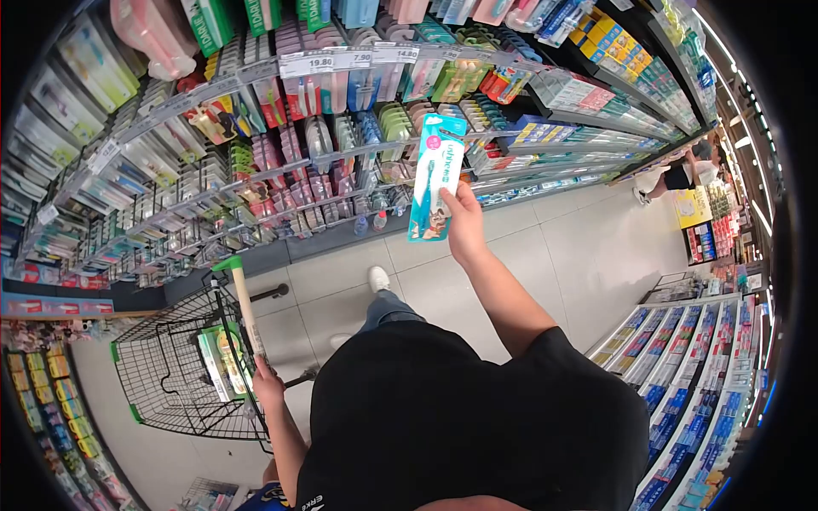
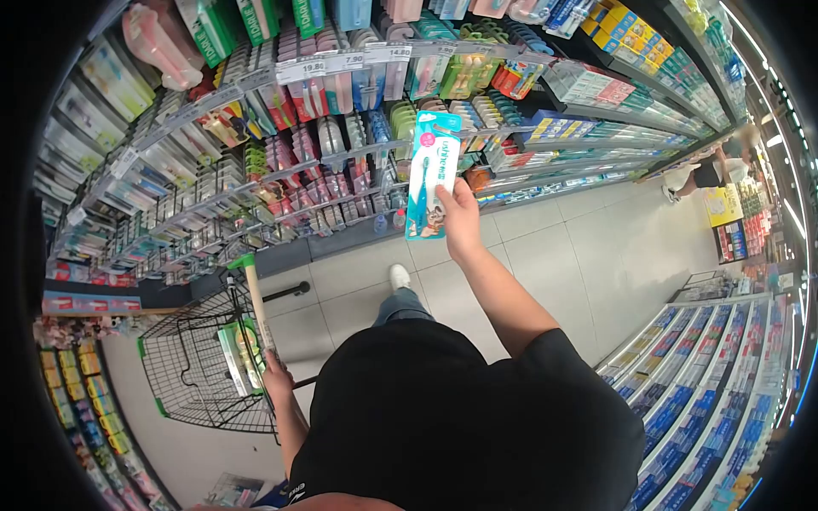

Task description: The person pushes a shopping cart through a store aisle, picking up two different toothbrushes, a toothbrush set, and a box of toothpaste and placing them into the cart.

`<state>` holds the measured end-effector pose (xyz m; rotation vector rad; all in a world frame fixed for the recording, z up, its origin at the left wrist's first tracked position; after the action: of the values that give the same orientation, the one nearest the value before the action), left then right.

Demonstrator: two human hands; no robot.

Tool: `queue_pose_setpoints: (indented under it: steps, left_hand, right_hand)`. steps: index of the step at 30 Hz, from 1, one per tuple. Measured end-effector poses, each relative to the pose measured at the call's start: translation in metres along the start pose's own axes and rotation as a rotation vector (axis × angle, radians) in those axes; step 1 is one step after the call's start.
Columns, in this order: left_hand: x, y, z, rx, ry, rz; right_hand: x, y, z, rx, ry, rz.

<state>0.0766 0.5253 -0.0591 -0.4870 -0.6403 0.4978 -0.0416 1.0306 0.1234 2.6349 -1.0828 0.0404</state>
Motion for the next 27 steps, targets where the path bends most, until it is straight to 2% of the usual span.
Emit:
queue_pose_setpoints:
  steps: [9,11,13,15,16,17,20,23,25,27]
  left_hand:
    - [0.015,0.025,0.030,-0.080,0.012,0.047]
    - [0.023,0.029,0.044,-0.267,0.106,0.129]
    - [0.030,0.038,0.056,-0.317,0.132,0.171]
    - [0.042,0.044,0.070,-0.400,0.274,0.283]
    - [0.045,0.051,0.068,-0.399,0.401,0.406]
    - [0.042,0.055,0.062,-0.403,0.401,0.415]
    - [0.027,0.056,0.054,-0.416,0.216,0.255]
    - [0.037,0.064,0.069,-0.367,0.179,0.252]
    - [0.043,0.071,0.077,-0.359,0.220,0.292]
    - [0.052,0.080,0.087,-0.345,0.296,0.346]
  right_hand:
    - [-0.037,-0.039,-0.017,0.030,0.017,0.035]
    - [-0.053,-0.046,-0.018,0.049,0.022,0.033]
    - [-0.070,-0.052,-0.021,0.059,-0.023,0.034]
    - [-0.089,-0.056,-0.021,0.055,-0.029,0.027]
    - [-0.098,-0.057,-0.021,0.056,-0.035,0.019]
    - [-0.107,-0.058,-0.020,0.050,-0.030,0.014]
    - [-0.135,-0.053,-0.021,0.062,-0.070,-0.010]
    - [-0.162,-0.041,-0.024,0.109,-0.087,-0.079]
    - [-0.181,-0.032,-0.018,0.159,-0.085,-0.140]
    - [-0.194,-0.021,-0.014,0.073,-0.100,-0.164]
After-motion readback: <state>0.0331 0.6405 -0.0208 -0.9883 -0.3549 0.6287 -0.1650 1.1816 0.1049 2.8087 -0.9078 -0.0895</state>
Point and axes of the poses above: each hand's wrist, its own x-axis away from the middle knuckle, its own y-axis out of the palm, z = x × y, the point moved 1 cm from there along -x, towards the middle knuckle, and after that the axes turned 12 degrees about z, right-handed, at the moved point
